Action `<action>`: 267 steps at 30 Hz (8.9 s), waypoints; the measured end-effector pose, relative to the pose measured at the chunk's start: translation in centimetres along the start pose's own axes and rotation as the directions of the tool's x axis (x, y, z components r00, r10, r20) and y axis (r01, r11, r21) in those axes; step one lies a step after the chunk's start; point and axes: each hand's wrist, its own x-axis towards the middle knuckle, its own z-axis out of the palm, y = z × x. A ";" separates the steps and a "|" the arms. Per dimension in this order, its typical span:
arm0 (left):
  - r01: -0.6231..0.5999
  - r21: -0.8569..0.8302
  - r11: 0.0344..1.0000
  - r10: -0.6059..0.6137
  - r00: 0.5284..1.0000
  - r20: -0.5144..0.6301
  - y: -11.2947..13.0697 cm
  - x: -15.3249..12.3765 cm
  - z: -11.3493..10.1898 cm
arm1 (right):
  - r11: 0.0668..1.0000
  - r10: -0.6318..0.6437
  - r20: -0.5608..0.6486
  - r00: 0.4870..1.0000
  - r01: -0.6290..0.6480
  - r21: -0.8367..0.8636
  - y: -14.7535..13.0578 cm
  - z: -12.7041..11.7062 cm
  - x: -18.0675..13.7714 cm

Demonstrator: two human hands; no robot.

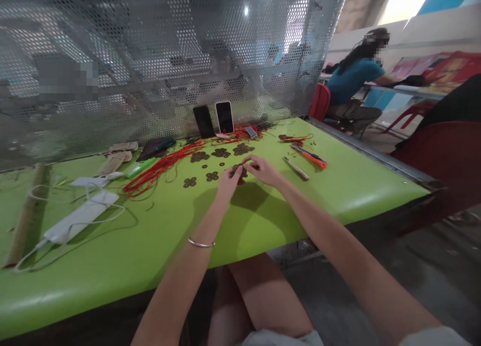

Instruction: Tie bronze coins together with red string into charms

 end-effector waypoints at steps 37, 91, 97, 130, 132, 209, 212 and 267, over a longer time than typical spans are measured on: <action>-0.112 0.031 0.993 0.113 0.992 -0.064 0.3 0.1 -0.3 | 0.996 -0.034 -0.136 0.990 0.045 0.083 -0.4 0.1 0.2; 0.065 -0.121 0.991 -0.030 0.962 0.273 0.6 -0.1 -0.4 | 0.934 0.052 -0.088 0.995 -0.018 0.357 -1.3 -0.9 -0.1; 0.088 -0.152 0.984 -0.048 0.968 0.247 1.1 -0.4 -0.4 | 0.954 0.021 -0.256 0.966 0.057 0.296 -1.3 -0.5 0.0; -0.035 -0.514 0.857 -0.104 0.966 -0.239 1.4 -0.1 -0.1 | 0.999 0.036 0.223 0.974 -0.037 0.002 -2.5 0.8 -1.7; -0.047 -0.501 0.864 -0.088 0.966 -0.243 1.4 -0.1 -0.1 | 0.987 0.024 0.124 0.992 -0.004 -0.160 -2.5 1.8 -1.8; -0.036 -0.285 0.958 -0.052 0.954 -0.295 1.0 0.7 -1.4 | 0.804 0.267 -0.083 0.960 -0.174 0.569 -1.6 -1.5 -0.6; -0.031 -0.319 0.947 -0.054 0.966 -0.254 1.1 0.5 -1.2 | 0.831 0.239 0.043 0.970 -0.228 0.508 -1.5 -0.9 -0.6; -0.117 0.302 0.946 0.176 0.968 -0.176 0.2 0.5 -1.6 | 0.545 0.148 -0.297 0.943 0.172 0.820 -2.2 -3.7 -1.2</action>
